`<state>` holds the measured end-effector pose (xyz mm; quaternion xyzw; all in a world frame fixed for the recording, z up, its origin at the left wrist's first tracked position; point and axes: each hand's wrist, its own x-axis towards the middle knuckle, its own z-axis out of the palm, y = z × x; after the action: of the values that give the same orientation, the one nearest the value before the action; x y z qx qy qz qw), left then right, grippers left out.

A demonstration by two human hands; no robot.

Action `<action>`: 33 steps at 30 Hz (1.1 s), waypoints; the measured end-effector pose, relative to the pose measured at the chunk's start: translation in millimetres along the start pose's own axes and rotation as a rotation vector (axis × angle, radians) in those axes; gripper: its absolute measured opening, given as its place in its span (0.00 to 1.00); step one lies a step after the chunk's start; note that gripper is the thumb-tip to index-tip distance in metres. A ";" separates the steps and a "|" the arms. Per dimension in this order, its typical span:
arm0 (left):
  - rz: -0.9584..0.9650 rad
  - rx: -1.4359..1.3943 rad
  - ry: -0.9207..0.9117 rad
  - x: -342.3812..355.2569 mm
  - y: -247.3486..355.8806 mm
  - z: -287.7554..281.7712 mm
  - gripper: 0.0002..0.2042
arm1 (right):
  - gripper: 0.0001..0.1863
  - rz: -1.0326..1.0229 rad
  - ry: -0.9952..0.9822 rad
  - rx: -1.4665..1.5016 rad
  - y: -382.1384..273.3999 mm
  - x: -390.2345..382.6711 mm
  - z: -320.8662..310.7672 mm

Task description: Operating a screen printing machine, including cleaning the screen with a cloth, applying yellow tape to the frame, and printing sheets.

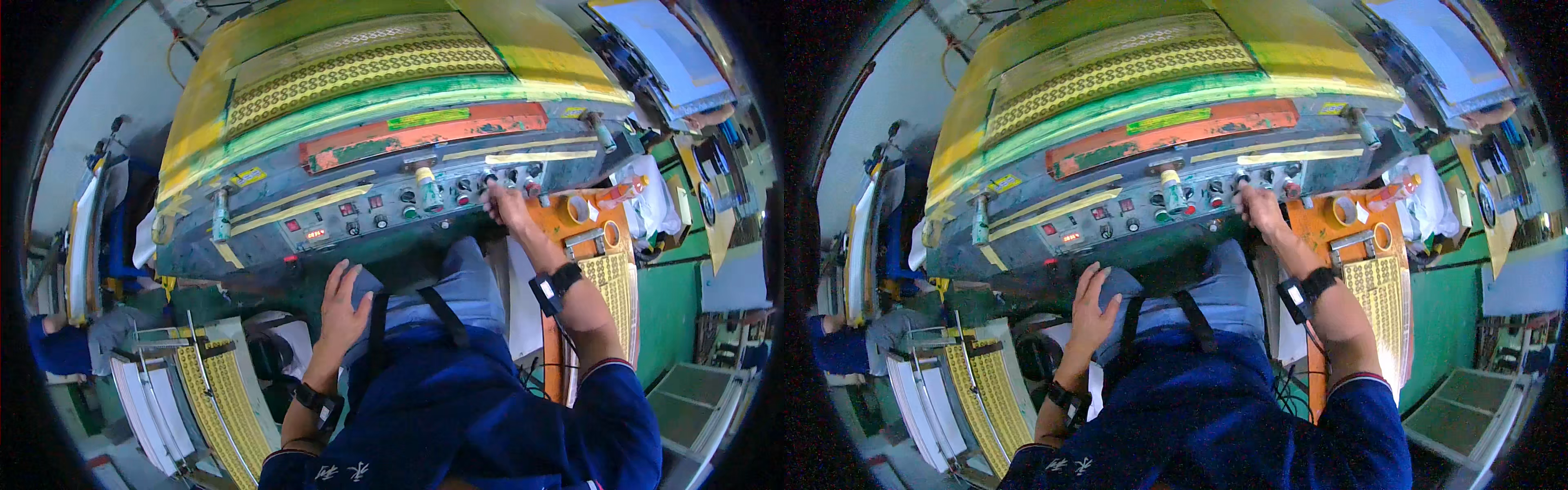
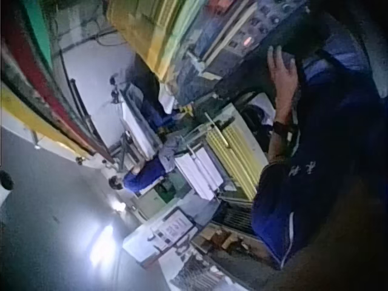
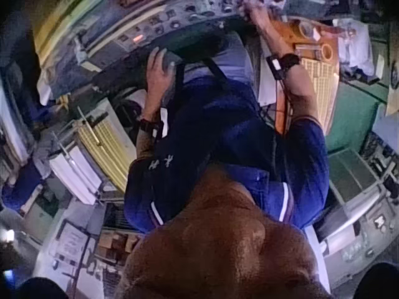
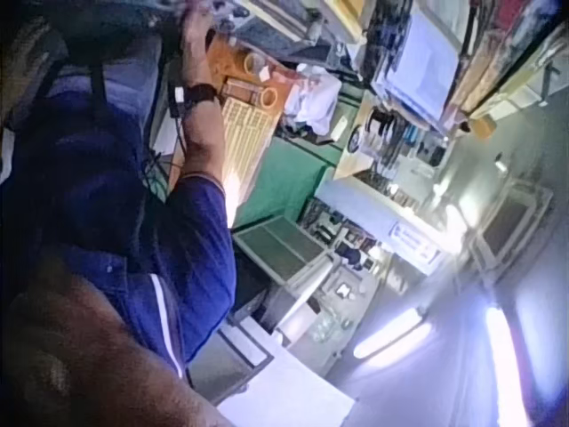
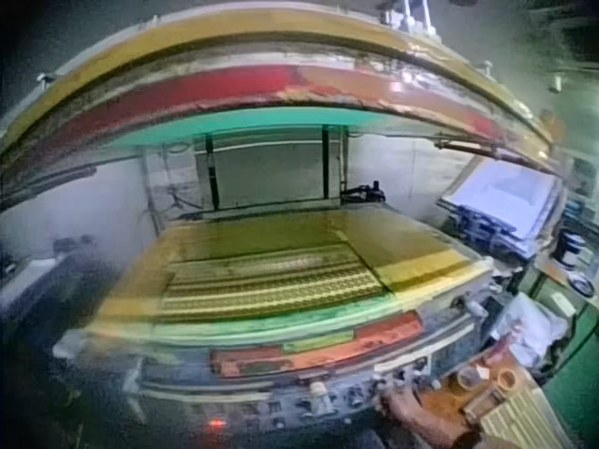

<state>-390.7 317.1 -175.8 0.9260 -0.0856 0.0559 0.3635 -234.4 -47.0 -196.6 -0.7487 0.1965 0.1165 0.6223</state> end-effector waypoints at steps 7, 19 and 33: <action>-0.232 -0.173 0.176 -28.4 -90.5 10.0 0.26 | 0.19 -0.152 -0.342 -0.219 1.6 -22.2 19.7; -0.993 0.041 -0.265 -190.7 -226.3 18.6 0.18 | 0.21 -0.068 -0.805 -0.506 -12.5 -38.8 63.7; -1.001 0.022 -0.446 -325.4 -214.0 51.3 0.10 | 0.17 -0.056 -0.668 -0.526 -27.9 -64.3 58.0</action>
<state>-664.5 474.8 -409.2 0.8467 0.2910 -0.3207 0.3092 -275.6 23.4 -156.4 -0.8081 -0.0730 0.3819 0.4424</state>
